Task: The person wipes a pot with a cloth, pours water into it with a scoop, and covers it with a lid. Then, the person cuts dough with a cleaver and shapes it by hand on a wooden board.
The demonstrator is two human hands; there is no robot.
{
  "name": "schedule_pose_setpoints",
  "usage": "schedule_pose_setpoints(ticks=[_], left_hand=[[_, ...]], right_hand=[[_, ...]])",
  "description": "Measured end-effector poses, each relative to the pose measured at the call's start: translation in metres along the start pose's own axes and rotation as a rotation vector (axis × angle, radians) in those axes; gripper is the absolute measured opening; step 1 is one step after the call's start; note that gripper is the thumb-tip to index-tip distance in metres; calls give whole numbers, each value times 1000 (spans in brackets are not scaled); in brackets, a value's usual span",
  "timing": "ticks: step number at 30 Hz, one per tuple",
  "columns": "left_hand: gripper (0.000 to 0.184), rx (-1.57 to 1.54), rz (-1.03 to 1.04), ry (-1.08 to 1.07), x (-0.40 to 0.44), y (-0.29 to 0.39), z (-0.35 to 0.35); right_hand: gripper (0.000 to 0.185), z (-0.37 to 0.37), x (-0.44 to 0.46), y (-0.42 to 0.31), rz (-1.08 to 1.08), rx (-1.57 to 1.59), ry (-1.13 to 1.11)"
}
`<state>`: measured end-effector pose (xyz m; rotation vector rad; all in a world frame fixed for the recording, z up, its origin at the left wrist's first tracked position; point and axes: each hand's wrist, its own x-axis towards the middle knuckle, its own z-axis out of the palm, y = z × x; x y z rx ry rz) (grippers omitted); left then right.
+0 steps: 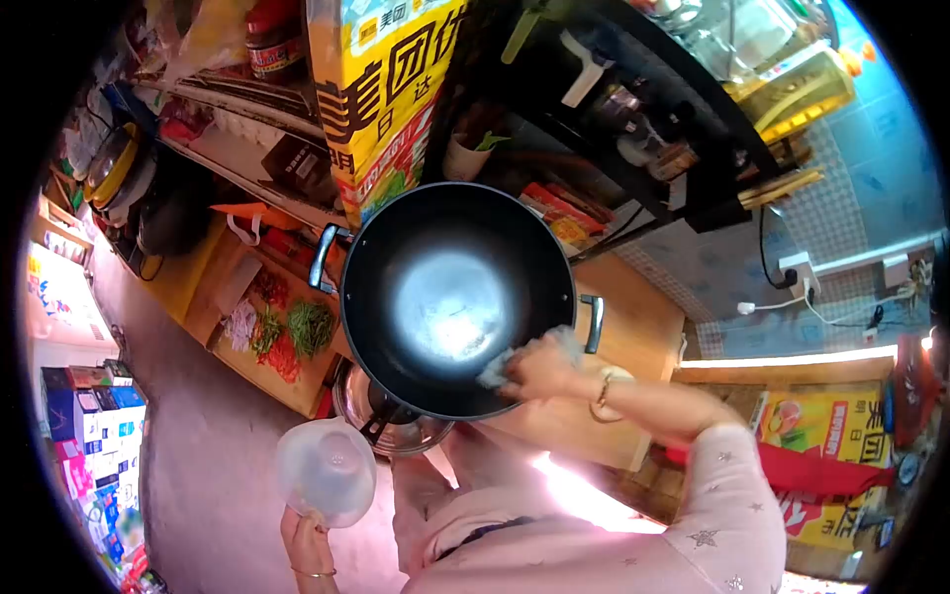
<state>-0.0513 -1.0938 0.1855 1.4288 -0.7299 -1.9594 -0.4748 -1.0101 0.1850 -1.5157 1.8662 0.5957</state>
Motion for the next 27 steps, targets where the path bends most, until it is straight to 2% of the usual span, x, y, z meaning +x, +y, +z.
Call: schedule_pose_setpoints(ticks=[1, 3, 5, 6, 7, 8, 9, 10, 11, 13, 15, 17, 19, 21, 23, 25, 27], left_hand=[[47, 13, 1, 28, -1, 3, 5], [47, 30, -17, -6, 1, 7, 1], [46, 42, -31, -25, 1, 9, 2], [45, 25, -26, -51, 0, 11, 2], [45, 10, -19, -77, 0, 13, 1], [45, 5, -5, -69, 2, 11, -3], [42, 17, -8, -86, 3, 8, -8], [40, 28, -11, -102, 3, 7, -13], [40, 21, 0, -87, 1, 9, -11], [36, 8, -6, -25, -2, 12, -4], [35, 1, 5, -4, -3, 5, -14], [35, -3, 23, 6, -2, 5, -17], [34, -19, -6, 75, -9, 12, -11], [39, -13, 0, 129, -13, 14, -6], [43, -8, 1, 178, -14, 12, -9], [37, -73, 25, 135, -17, 6, -19], [37, -74, 23, 131, -18, 7, -22]], right_hand=[[47, 25, 1, -33, -13, 136, 155], [41, 38, 10, -86, -127, 736, 429], [34, 26, 11, -112, -346, 956, 666], [32, 5, -1, -106, -286, 1151, 493], [33, 10, 6, -87, -252, 1360, 479], [31, 0, 5, -58, 7, 1335, 485], [29, -11, 1, -25, -51, 972, 931], [30, -2, 19, 14, 6, 846, 1213], [38, -12, 18, 44, 137, 634, 1310], [46, -6, 52, 84, 437, 224, 1310], [50, -21, 81, 92, 501, 115, 1182], [48, -52, 124, 91, 458, 124, 1254], [46, -80, 168, 71, 329, 134, 1388], [48, -100, 215, 27, 211, 268, 1521], [50, -103, 250, -36, 51, 495, 1521], [51, -93, 253, -110, -80, 938, 1574], [51, -59, 218, -156, -254, 1165, 1238]])
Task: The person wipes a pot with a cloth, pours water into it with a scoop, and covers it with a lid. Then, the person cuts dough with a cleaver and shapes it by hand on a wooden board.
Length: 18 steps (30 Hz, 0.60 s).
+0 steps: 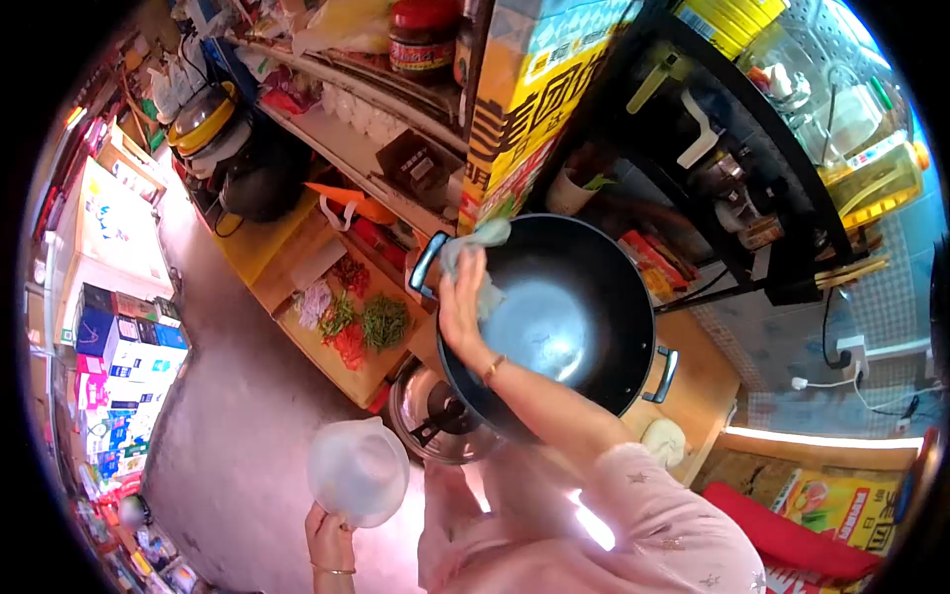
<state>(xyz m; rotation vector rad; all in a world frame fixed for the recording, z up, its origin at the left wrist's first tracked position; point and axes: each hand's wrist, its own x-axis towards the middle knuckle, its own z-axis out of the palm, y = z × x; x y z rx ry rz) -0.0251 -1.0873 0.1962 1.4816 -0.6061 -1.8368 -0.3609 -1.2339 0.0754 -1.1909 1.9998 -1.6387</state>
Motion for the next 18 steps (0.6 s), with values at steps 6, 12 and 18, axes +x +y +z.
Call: schedule_pose_setpoints(ticks=[6, 12, 18], left_hand=[[38, 7, 24, -16, 4, 4, -4], [43, 62, 25, -15, 3, 16, 14], [41, 181, 18, -60, 1, 41, 32]], right_hand=[[49, -174, -96, 40, -206, -84, -1319], [35, -148, 38, 85, -456, -951, -736], [51, -163, -80, 75, -165, -688, -907]])
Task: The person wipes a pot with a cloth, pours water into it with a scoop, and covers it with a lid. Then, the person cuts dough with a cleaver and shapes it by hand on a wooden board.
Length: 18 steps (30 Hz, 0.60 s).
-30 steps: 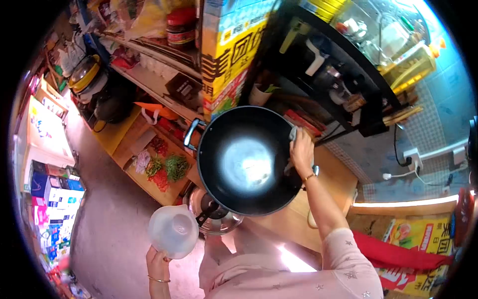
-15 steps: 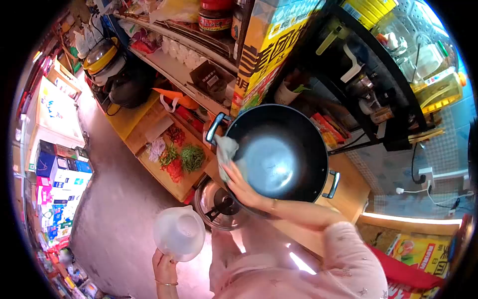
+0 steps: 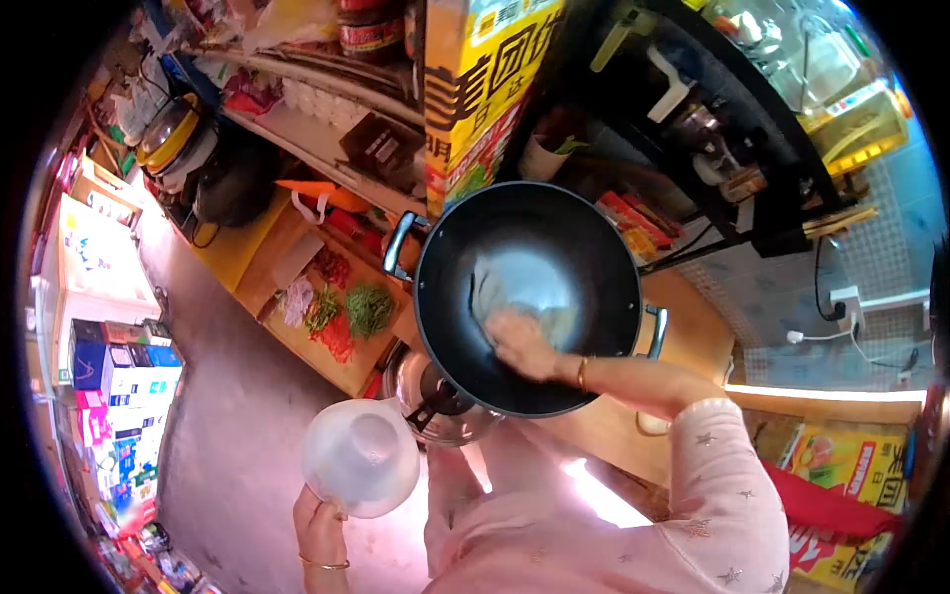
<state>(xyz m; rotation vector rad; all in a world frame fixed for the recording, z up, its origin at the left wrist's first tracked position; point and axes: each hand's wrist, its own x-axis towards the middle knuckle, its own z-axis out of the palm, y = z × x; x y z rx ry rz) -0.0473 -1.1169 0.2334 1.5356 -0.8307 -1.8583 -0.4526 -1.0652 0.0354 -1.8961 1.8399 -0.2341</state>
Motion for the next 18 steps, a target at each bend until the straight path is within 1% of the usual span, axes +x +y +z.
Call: schedule_pose_setpoints(ticks=[1, 2, 4, 6, 8, 10, 12, 13, 14, 15, 16, 17, 18], left_hand=[[39, 52, -2, -40, 2, 7, 5], [39, 52, 6, -55, 4, 14, 11], [36, 82, 18, -155, 7, 28, 26], [36, 147, 54, -185, 16, 35, 48], [36, 223, 55, -194, 23, 35, 65], [36, 177, 24, -305, 34, 39, 77], [34, 226, 57, -311, 43, 42, 106], [34, 232, 59, -328, 49, 45, 119], [34, 245, 48, -405, 55, 48, 132], [34, 261, 38, -478, 59, 50, 141], [34, 273, 46, -492, 65, 48, 148], [35, 288, 47, -538, 74, 44, 156], [36, 302, 50, -584, 84, 42, 165]], right_hand=[[51, 2, -18, -22, -169, -42, -267], [48, -2, -22, -31, -305, 291, -147], [47, -18, 17, 5, -637, -136, -132], [48, -56, 52, 39, -398, -365, -61], [48, -81, 55, 82, -40, -542, 212], [41, -100, 20, 109, -111, -886, 199], [34, -113, -30, 90, 67, -1097, -51], [28, -123, -53, 61, 210, -1000, -188], [25, -120, -73, 40, 351, -852, -238], [27, -123, -92, 10, 362, -649, -251], [31, -135, -98, -28, 432, -454, -370], [33, -138, -105, -56, 477, -175, -355], [33, -117, -117, -68, 418, 95, -150]])
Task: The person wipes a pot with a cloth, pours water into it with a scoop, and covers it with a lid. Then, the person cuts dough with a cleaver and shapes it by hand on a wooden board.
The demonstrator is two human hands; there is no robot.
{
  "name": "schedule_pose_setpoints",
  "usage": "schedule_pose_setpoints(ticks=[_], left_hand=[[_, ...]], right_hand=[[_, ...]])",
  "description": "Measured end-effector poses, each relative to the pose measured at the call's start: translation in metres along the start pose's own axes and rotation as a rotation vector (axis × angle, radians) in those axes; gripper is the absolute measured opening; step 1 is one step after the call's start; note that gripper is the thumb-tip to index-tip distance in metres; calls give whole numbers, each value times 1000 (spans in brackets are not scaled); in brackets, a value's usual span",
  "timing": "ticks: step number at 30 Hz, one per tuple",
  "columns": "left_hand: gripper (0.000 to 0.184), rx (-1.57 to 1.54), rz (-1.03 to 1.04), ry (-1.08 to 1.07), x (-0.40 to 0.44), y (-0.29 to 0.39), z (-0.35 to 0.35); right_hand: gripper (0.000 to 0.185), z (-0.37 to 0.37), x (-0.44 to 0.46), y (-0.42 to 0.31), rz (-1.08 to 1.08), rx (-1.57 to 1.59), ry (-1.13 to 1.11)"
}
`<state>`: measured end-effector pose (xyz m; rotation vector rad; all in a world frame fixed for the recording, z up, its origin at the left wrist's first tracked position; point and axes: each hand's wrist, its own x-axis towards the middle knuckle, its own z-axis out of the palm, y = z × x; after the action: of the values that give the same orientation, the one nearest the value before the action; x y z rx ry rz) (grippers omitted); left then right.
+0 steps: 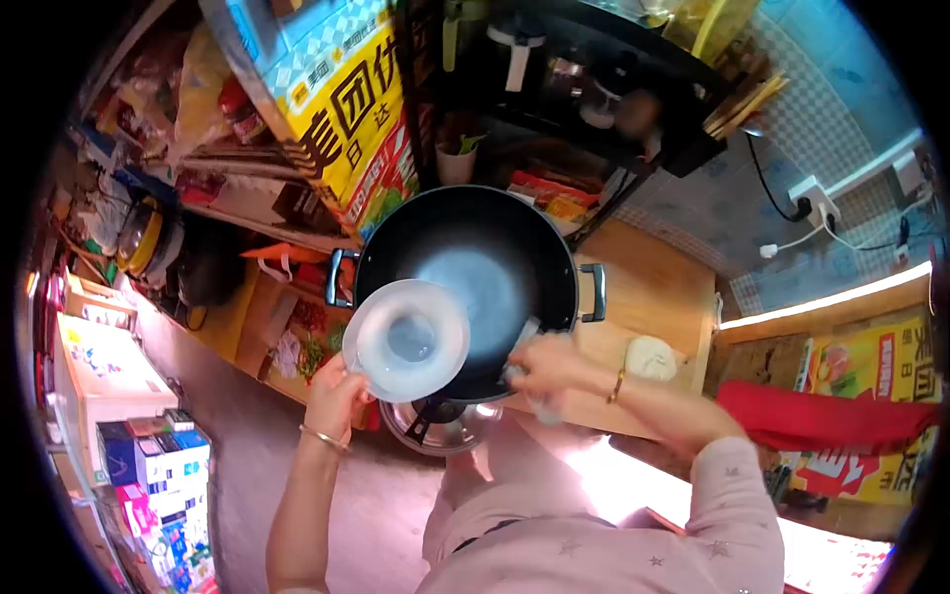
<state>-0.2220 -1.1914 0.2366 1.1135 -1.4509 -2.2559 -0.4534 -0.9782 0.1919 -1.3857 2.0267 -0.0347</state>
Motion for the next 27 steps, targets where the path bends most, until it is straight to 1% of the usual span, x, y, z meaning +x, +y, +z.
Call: schedule_pose_setpoints(ticks=[1, 2, 3, 4, 6, 8, 9, 11, 12, 14, 15, 17, 18, 19, 20, 21, 22, 24, 25, 26, 27], left_hand=[[36, 12, 11, -10, 11, 1, 1], [37, 63, 5, -29, 20, 0, 3], [38, 114, -5, -43, 28, -2, 4], [38, 126, -3, -44, 36, -5, 6], [40, 165, -3, -37, 54, -11, 8], [42, 181, -6, -65, 70, -14, 11], [42, 234, 11, -46, 75, -15, 15], [41, 324, 56, -32, 82, -17, 19], [41, 336, 55, -36, 87, -19, 19], [42, 451, 92, -36, 96, -22, 16], [42, 460, 91, -37, 98, -23, 16], [47, 519, 73, -45, 101, -22, 15], [47, 528, 77, -46, 105, -23, 14], [50, 669, 133, 1, 110, -25, 11], [53, 808, 187, 48, 114, -27, 8], [57, 856, 261, 40, 117, -30, 3], [54, 972, 243, 45, 106, -16, 16], [50, 1050, 415, 57, 103, -17, 18], [50, 1052, 432, 46, 104, -15, 17], [52, 1139, 538, 37, 107, -17, 14], [54, 1224, 644, 27, 105, -19, 12]], right_hand=[[33, 12, -11, -10, -188, 155, 179], [32, 15, -25, -20, -241, 364, 222], [30, 28, -36, -20, -201, 622, 174], [28, 47, -47, -13, -82, 881, -3], [28, 83, -72, 0, 49, 1191, 89], [21, 120, -89, 24, 300, 1666, 172], [21, 126, -93, 35, 297, 1677, 175], [23, 139, -99, 50, 459, 2428, 311], [23, 146, -93, 61, 456, 2441, 313], [28, 154, -70, 87, 509, 2343, 596], [28, 151, -59, 95, 507, 2352, 595], [36, 142, -39, 103, 341, 2048, 795], [36, 152, -26, 112, 335, 2056, 798], [41, 166, -9, 126, 342, 1310, 1037], [47, 174, -1, 132, 328, 547, 1152], [48, 164, -13, 119, 320, 583, 1095], [48, 161, -29, 105, 327, 584, 1095], [45, 161, -54, 80, 444, 989, 849], [44, 183, -58, 77, 488, 961, 870], [44, 215, -66, 76, 536, 933, 890], [42, 235, -84, 62, 607, 1015, 881]])
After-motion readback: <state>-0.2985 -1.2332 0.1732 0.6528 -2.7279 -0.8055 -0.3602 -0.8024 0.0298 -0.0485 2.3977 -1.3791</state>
